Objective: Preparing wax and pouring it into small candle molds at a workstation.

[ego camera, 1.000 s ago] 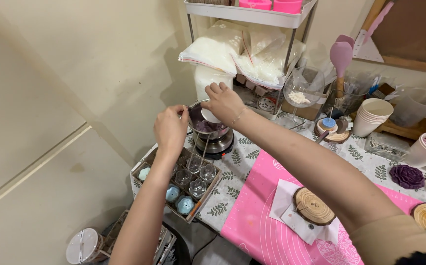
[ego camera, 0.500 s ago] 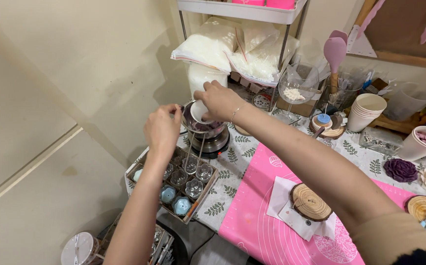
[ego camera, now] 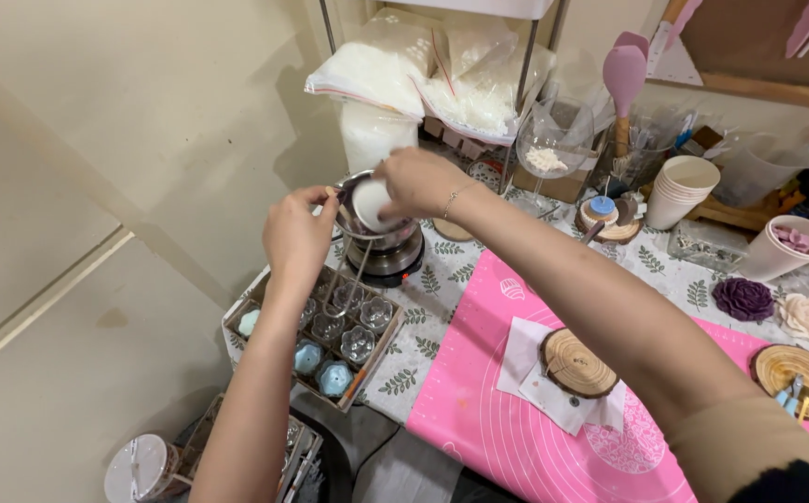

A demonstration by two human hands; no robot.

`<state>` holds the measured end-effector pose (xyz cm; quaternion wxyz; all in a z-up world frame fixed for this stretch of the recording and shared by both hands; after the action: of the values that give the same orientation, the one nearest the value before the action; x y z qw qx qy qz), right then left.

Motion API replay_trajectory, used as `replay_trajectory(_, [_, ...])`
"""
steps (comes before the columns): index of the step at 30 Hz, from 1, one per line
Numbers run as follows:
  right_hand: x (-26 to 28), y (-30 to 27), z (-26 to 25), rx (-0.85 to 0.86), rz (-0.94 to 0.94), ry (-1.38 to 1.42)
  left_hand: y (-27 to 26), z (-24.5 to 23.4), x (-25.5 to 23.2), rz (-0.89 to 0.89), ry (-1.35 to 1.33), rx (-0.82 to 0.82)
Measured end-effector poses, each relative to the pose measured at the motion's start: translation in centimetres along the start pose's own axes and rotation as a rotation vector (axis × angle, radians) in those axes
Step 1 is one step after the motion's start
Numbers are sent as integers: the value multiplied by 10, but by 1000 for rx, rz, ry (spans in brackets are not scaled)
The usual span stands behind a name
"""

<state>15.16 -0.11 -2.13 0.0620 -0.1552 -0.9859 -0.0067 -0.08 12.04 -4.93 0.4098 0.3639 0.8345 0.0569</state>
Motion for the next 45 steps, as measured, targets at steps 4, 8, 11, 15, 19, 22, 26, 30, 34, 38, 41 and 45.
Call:
replay_trajectory(4, [-5, -7, -6, -281, -117, 40, 3, 8, 13, 144, 35, -115])
replay_trajectory(8, [-26, -22, -12, -443, 14, 235, -2, -7, 1, -7, 75, -16])
replay_trajectory(11, [-35, -67, -20, -409, 294, 910, -1, -5, 4, 25, 62, -31])
replay_trajectory(15, [-74, -109, 19, -405, 208, 1477, 1, 3, 7, 42, 71, -56])
replay_trajectory(19, [-85, -162, 47, -433, 206, 1702, -14, -2, -21, 212, -38, -173])
replay_trajectory(22, [-82, -191, 61, -519, 87, 1652, -31, -9, -52, 204, -114, -179])
replay_trajectory(26, [-78, -225, 81, -669, 210, 1434, -47, -3, -64, 375, -113, -303])
replay_trajectory(30, [-54, -247, 69, -782, 237, 1186, -62, -7, -78, 304, -158, -260])
replay_trajectory(34, [-51, -262, 67, -829, 269, 999, -87, -12, -100, 156, -681, -120])
replay_trajectory(38, [-49, -276, 74, -775, 319, 1088, -123, -12, -141, 93, -997, 93])
replay_trajectory(41, [-50, -293, 85, -739, 343, 1197, -148, 19, -159, 33, -752, 456])
replay_trajectory(45, [-55, -326, 95, -747, 369, 1177, -170, 45, -196, 256, -477, 557])
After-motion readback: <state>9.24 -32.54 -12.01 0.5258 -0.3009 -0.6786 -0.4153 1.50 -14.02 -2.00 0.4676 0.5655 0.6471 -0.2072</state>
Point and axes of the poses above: each hand's wrist, its own y-axis towards the middle knuckle, its own z-axis out of the palm, x = y × z, the point moved 3 cm from there along y, towards the middle knuckle, and after that the axes turned 4 degrees about -z, right-handed, at the moved point
